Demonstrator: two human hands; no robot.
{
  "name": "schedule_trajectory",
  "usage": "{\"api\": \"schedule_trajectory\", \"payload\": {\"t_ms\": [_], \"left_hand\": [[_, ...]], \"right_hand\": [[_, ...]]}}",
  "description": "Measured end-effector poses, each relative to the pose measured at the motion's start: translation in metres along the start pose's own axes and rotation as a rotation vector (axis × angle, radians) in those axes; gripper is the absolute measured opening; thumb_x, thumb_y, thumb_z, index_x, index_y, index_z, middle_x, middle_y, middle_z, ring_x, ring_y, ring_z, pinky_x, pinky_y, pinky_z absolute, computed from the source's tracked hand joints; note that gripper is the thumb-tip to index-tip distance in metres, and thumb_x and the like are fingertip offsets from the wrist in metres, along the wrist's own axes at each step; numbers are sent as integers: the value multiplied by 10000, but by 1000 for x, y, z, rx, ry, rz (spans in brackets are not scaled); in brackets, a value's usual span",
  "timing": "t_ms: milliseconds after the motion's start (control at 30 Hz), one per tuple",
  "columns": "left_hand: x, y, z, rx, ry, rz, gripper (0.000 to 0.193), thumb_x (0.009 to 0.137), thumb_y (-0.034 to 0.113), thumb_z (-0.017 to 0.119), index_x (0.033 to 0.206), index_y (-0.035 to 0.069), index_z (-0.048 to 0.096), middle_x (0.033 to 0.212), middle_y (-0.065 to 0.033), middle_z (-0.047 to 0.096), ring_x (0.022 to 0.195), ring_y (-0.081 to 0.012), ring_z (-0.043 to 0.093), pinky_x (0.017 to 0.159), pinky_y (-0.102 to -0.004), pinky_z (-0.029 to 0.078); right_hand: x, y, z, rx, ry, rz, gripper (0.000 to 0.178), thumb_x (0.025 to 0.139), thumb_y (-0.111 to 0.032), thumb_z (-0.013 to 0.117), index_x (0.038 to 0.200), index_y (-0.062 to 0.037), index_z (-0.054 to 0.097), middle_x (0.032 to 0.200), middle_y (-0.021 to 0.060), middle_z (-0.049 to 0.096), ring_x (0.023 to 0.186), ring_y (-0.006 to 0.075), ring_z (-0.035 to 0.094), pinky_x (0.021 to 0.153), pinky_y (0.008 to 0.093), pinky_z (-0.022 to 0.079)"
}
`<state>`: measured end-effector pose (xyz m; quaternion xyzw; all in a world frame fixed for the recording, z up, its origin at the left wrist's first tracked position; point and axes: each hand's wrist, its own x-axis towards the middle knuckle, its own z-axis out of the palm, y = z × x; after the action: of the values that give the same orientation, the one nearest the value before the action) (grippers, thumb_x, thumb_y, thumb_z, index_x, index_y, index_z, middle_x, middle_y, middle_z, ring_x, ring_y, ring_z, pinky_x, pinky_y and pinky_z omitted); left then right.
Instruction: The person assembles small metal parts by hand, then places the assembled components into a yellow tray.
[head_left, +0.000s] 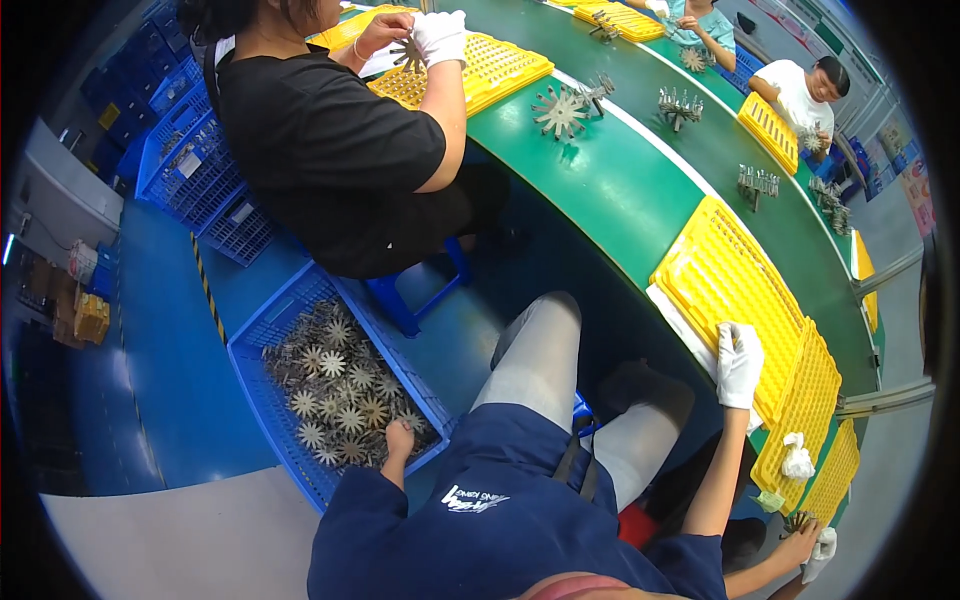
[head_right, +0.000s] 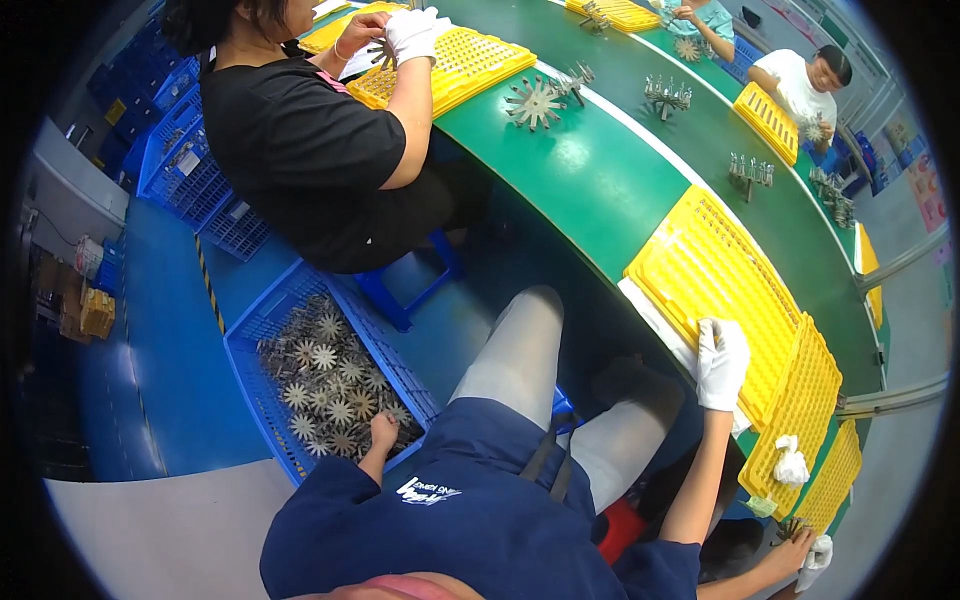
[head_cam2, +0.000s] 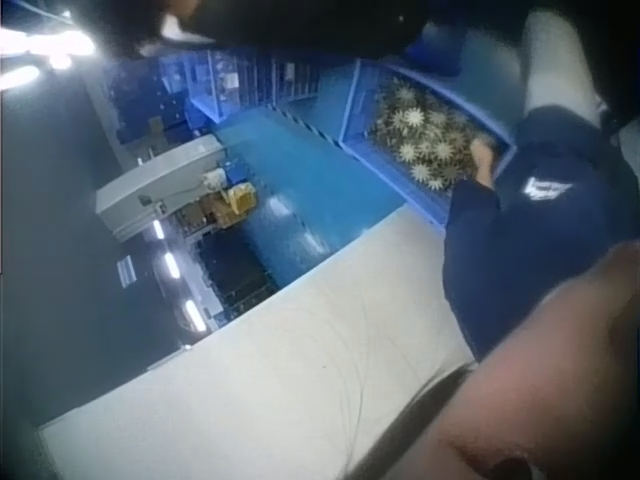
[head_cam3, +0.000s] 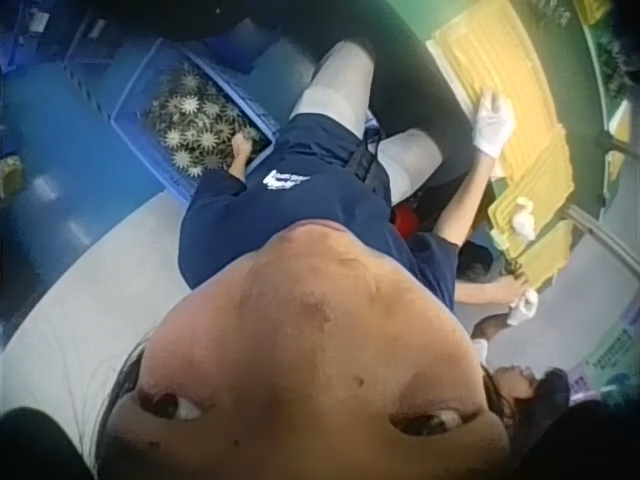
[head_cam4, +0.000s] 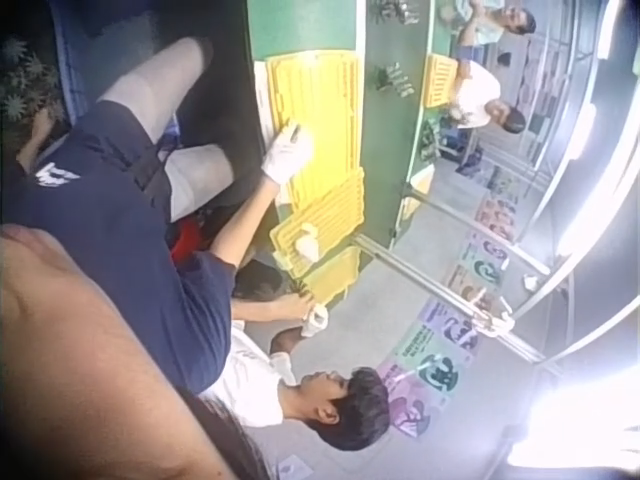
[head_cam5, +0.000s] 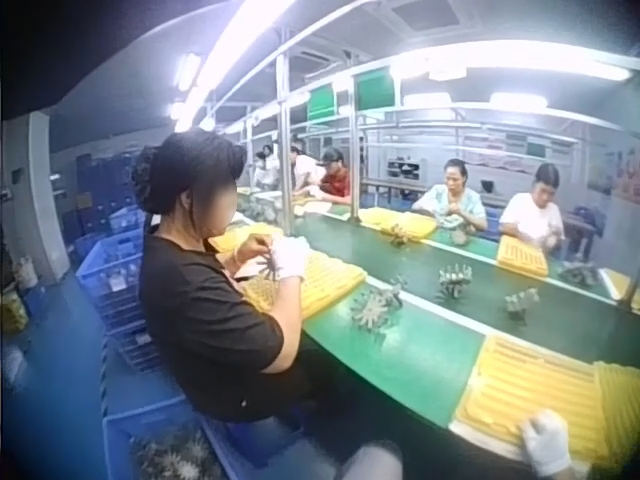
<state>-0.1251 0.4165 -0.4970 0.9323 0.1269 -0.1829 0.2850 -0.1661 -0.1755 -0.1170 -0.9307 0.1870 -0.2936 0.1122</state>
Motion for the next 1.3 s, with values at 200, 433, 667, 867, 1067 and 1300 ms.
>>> {"api": "schedule_trajectory", "payload": {"t_ms": [200, 433, 667, 867, 1067, 1300], "left_hand": [[-7, 34, -58, -78, -68, -33, 269, 700, 155, 723, 881, 30, 568, 821, -199, 615, 789, -363, 623, 754, -442, 509], [-6, 111, -159, 200, 204, 238, 432, 718, 159, 771, 1046, 13, 531, 1015, -255, 628, 988, -446, 600, 856, -500, 488], [-62, 348, -284, -58, 332, 872, 353, 802, 26, 767, 1065, 9, 533, 918, -134, 568, 768, -248, 537, 730, -353, 471], [-34, 534, -238, -494, 313, 1203, 302, 864, 73, 764, 1072, -7, 561, 880, -32, 559, 735, -115, 512, 703, -260, 462], [-6, 652, -155, -310, 281, 1437, 248, 896, 165, 731, 1014, 1, 587, 903, -135, 639, 795, -246, 630, 731, -350, 511], [7, 674, -92, -256, 305, 1436, 256, 915, 187, 705, 997, -10, 563, 902, -164, 614, 797, -312, 612, 729, -406, 501]], "right_hand": [[-5, 1, -4, 0, 12, -18, 147, 932, -167, 663, 900, -24, 680, 832, 164, 640, 780, 339, 630, 743, 392, 501], [-7, 2, -6, -116, 29, -74, 176, 919, -231, 666, 895, -56, 679, 837, 159, 643, 798, 357, 630, 740, 442, 503], [2, -19, -5, 5, 29, -40, 137, 891, -209, 679, 883, -74, 701, 795, 128, 633, 784, 328, 624, 734, 416, 495], [-7, -10, -4, -2, 53, 1, 133, 890, -224, 690, 843, -99, 695, 775, 86, 623, 785, 291, 621, 743, 402, 493], [-3, -19, -6, 15, 39, 2, 126, 884, -222, 694, 848, -102, 684, 793, 79, 630, 793, 284, 622, 742, 403, 485], [-5, -16, -9, 61, 24, 10, 116, 893, -205, 686, 875, -91, 688, 817, 90, 633, 814, 295, 615, 762, 407, 477]]}}
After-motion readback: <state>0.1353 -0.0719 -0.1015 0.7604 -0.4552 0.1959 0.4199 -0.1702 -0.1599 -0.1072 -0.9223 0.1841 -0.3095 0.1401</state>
